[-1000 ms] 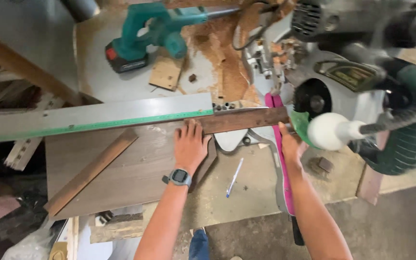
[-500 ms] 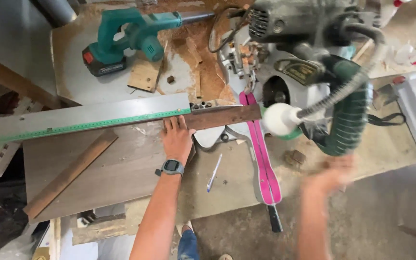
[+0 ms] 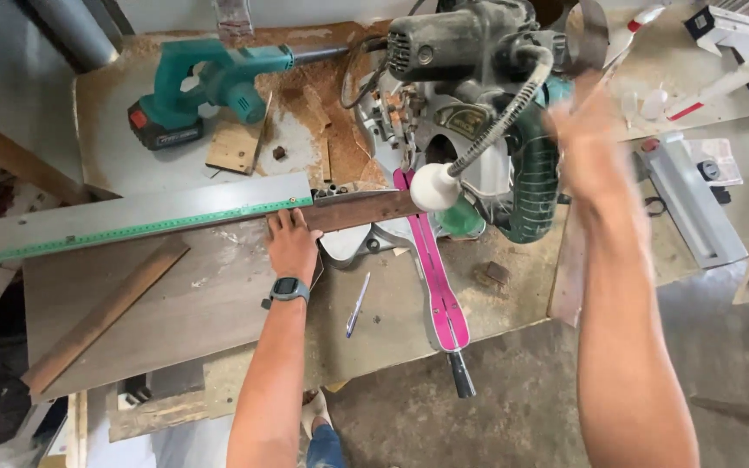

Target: Measuring, marking, and cutting wooden boards using a miter saw on a workbench in a workshop.

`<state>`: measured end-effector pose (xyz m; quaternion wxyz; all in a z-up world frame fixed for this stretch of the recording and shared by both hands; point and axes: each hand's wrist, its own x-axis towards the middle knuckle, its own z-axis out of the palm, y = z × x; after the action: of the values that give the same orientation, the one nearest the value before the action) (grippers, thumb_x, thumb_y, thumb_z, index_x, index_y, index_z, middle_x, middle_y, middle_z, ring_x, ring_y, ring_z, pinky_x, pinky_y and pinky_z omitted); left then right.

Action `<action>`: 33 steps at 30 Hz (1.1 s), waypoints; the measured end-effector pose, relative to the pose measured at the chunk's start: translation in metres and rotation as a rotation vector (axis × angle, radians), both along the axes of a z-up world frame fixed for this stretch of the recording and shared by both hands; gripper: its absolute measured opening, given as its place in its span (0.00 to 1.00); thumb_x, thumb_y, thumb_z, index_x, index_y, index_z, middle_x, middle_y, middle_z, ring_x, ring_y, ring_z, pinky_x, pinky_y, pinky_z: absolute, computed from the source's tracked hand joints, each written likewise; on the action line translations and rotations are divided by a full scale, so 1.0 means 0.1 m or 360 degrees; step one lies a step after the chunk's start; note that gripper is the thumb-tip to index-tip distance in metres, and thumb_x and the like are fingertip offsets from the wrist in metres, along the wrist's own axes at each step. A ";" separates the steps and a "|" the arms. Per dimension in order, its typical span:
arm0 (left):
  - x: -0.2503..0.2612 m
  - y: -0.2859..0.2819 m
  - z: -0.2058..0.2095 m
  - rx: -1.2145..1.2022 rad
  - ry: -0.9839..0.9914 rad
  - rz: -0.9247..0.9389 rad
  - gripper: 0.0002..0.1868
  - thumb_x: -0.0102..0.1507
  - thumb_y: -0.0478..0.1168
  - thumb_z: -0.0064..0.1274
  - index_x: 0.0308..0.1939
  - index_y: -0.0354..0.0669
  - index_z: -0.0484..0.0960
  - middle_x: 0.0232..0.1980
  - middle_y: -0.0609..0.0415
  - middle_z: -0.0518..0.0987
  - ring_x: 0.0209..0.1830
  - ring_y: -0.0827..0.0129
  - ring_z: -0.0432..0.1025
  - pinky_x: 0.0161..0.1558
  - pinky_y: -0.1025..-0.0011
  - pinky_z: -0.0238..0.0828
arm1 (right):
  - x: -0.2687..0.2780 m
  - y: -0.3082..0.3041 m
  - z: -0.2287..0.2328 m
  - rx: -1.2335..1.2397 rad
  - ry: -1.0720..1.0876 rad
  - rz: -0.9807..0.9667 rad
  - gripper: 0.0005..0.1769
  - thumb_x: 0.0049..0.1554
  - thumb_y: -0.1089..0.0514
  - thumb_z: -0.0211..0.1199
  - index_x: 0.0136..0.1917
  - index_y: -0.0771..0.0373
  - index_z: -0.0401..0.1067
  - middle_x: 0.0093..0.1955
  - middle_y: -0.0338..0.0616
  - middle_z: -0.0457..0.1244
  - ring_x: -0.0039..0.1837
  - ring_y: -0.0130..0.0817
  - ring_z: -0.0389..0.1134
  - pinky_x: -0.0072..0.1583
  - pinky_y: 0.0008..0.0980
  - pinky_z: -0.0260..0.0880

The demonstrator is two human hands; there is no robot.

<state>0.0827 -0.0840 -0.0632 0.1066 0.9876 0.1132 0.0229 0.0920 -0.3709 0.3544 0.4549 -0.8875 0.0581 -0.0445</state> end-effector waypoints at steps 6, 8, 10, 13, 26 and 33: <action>0.00 -0.02 -0.24 0.0241 -0.0218 0.0010 0.35 0.66 0.58 0.56 0.68 0.37 0.71 0.67 0.40 0.69 0.67 0.40 0.63 0.50 0.43 0.77 | 0.08 0.15 -0.06 -0.0011 0.0235 -0.0043 0.51 0.49 0.70 0.67 0.80 0.47 0.50 0.79 0.36 0.57 0.59 0.29 0.71 0.54 0.27 0.74; -0.03 -0.01 -0.28 0.0247 -0.0198 -0.0006 0.34 0.67 0.57 0.56 0.68 0.37 0.71 0.67 0.40 0.69 0.67 0.40 0.62 0.49 0.42 0.77 | -0.07 0.24 -0.02 0.0062 0.0325 -0.0121 0.50 0.52 0.69 0.65 0.81 0.45 0.47 0.79 0.40 0.57 0.53 0.30 0.72 0.51 0.28 0.76; 0.01 -0.01 -0.21 0.0247 -0.0213 0.0015 0.33 0.68 0.57 0.56 0.68 0.37 0.71 0.67 0.40 0.68 0.66 0.41 0.62 0.48 0.42 0.77 | -0.13 0.16 -0.16 0.0128 0.0376 -0.0166 0.49 0.56 0.69 0.63 0.82 0.44 0.44 0.79 0.44 0.57 0.47 0.31 0.73 0.48 0.28 0.77; -0.05 -0.01 -0.09 0.0256 0.0006 -0.0022 0.37 0.74 0.61 0.46 0.76 0.37 0.66 0.69 0.40 0.63 0.71 0.46 0.60 0.58 0.50 0.72 | -0.25 -0.15 -0.66 0.0322 -0.0200 0.0086 0.38 0.49 0.75 0.68 0.72 0.62 0.67 0.49 0.63 0.64 0.38 0.45 0.70 0.33 0.32 0.78; 0.00 0.04 -0.23 0.0418 -0.0183 -0.0029 0.38 0.69 0.64 0.55 0.72 0.40 0.73 0.71 0.40 0.63 0.71 0.45 0.63 0.48 0.55 0.83 | -0.91 -0.23 -1.32 -0.0045 -0.0265 -0.0231 0.13 0.66 0.45 0.55 0.61 0.44 0.74 0.34 0.37 0.68 0.40 0.35 0.72 0.44 0.39 0.73; -0.01 0.06 -0.23 0.0455 -0.0251 -0.0039 0.37 0.67 0.63 0.59 0.68 0.39 0.75 0.69 0.41 0.63 0.69 0.45 0.64 0.44 0.58 0.86 | -1.03 -0.14 -1.42 0.0130 -0.0423 -0.0242 0.16 0.66 0.41 0.54 0.52 0.48 0.77 0.27 0.38 0.66 0.33 0.36 0.70 0.41 0.36 0.71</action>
<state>0.0820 -0.0782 -0.0864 -0.0261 0.9891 0.0881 0.1149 -0.0115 -0.3852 0.2122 0.4897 -0.8475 0.0662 -0.1935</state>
